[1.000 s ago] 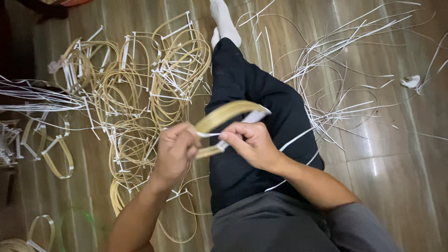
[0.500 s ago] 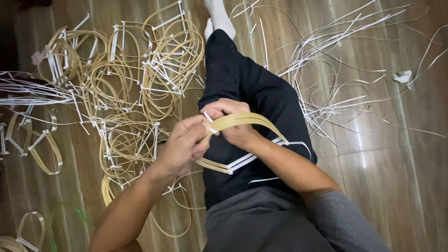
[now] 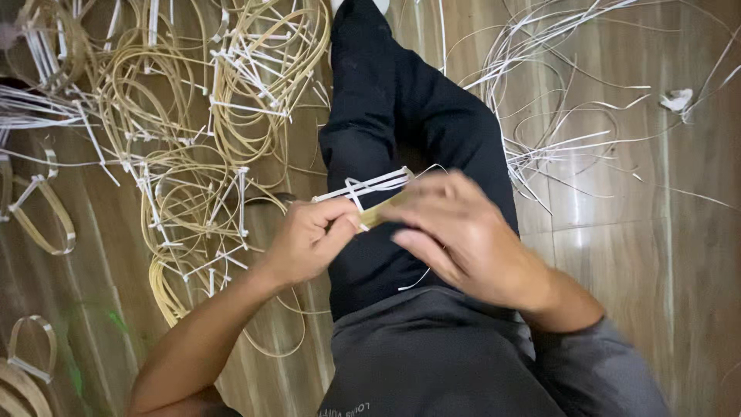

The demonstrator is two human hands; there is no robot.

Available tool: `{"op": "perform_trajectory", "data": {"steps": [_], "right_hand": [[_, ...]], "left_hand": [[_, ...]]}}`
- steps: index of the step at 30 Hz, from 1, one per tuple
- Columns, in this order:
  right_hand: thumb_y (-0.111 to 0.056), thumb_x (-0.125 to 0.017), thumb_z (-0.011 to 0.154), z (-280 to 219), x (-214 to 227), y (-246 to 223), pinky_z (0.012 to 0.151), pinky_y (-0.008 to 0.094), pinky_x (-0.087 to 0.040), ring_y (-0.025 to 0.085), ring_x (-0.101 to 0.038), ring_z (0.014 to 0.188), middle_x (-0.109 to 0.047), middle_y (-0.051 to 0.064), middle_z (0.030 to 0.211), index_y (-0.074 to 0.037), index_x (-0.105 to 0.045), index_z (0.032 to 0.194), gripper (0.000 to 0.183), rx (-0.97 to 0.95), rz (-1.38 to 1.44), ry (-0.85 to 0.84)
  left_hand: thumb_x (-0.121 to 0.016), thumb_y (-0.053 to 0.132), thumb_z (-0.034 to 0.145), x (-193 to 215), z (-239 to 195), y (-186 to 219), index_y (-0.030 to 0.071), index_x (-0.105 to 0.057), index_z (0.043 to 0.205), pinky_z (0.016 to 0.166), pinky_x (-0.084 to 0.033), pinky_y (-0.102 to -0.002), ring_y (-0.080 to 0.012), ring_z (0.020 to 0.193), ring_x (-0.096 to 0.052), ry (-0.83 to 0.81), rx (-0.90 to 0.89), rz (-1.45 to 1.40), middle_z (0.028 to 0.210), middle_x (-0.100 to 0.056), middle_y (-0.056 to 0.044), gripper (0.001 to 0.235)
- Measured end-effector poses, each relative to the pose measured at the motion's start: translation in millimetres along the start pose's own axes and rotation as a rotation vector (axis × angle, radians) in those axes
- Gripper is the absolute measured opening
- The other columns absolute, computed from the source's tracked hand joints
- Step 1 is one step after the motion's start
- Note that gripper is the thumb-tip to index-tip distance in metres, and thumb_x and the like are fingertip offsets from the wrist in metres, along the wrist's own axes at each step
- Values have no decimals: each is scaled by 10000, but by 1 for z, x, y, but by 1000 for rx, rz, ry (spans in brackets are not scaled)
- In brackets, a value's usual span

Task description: The person sits on the floor and assembles small bamboo frames by wrapping white plastic ties around the joints. They use scissors to trim the excess tie material after securing each frame.

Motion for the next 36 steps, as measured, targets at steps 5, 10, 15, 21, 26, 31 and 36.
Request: {"op": "perform_trajectory", "data": {"steps": [5, 10, 15, 21, 26, 31, 36], "right_hand": [[-140, -731, 959, 42, -35, 40, 870, 358, -551, 278, -718, 1028, -755, 144, 1067, -1, -733, 1115, 208, -37, 203, -57], [-141, -714, 967, 33, -52, 63, 740, 307, -548, 190, -698, 843, -733, 111, 908, -6, -729, 1005, 141, -219, 387, -67], [-96, -635, 1017, 36, -28, 32, 769, 322, -525, 198, -629, 853, -672, 106, 886, 6, -626, 971, 113, -87, 251, -11], [-110, -605, 1017, 38, -32, 32, 697, 302, -523, 186, -634, 775, -618, 52, 885, -35, -615, 941, 107, -316, 413, -21], [-75, -591, 1054, 18, -34, -17, 805, 336, -476, 191, -583, 851, -611, 53, 870, -77, -576, 1003, 53, 104, 251, 99], [-117, -604, 1035, 17, -60, 14, 482, 290, -442, 116, -557, 518, -586, 54, 630, -31, -582, 1101, 111, -289, 474, -19], [-196, -611, 1007, 29, -76, 45, 463, 320, -496, 148, -642, 473, -619, 80, 557, -71, -520, 1239, 279, -571, 338, -236]], "left_hand": [[-625, 151, 948, -1, 13, 8, 36, -716, 930, 518, -467, -294, -110, 537, -627, 28, 32, 30, 647, -655, -90, 148], [-618, 160, 957, -4, 10, 13, 24, -727, 958, 531, -482, -294, -114, 580, -667, 33, 4, 44, 685, -684, -95, 174], [-586, 187, 968, -4, 18, 1, 31, -728, 952, 511, -470, -297, -121, 545, -660, -16, 128, 36, 636, -685, -85, 211], [-562, 161, 1015, -9, 18, -14, 32, -728, 919, 556, -467, -261, -71, 605, -625, -12, 65, -49, 705, -681, -6, 231], [-586, 85, 1002, 38, 15, -50, 30, -689, 987, 482, -319, -241, -44, 560, -415, 314, 357, -523, 690, -520, 71, 117], [-554, 117, 1079, 53, 10, -27, 44, -639, 874, 539, -364, -242, -52, 614, -471, 314, 82, -292, 704, -558, 46, 234], [-636, 107, 996, 58, 7, 12, 49, -670, 851, 511, -440, -318, -162, 537, -590, 408, -209, 355, 636, -583, -84, 160]]}}
Point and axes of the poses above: each hand's wrist, its own z-axis towards the middle knuckle, its own x-axis out of the back of the hand, y = z × x, the point moved 7 cm from there along z, towards the middle knuckle
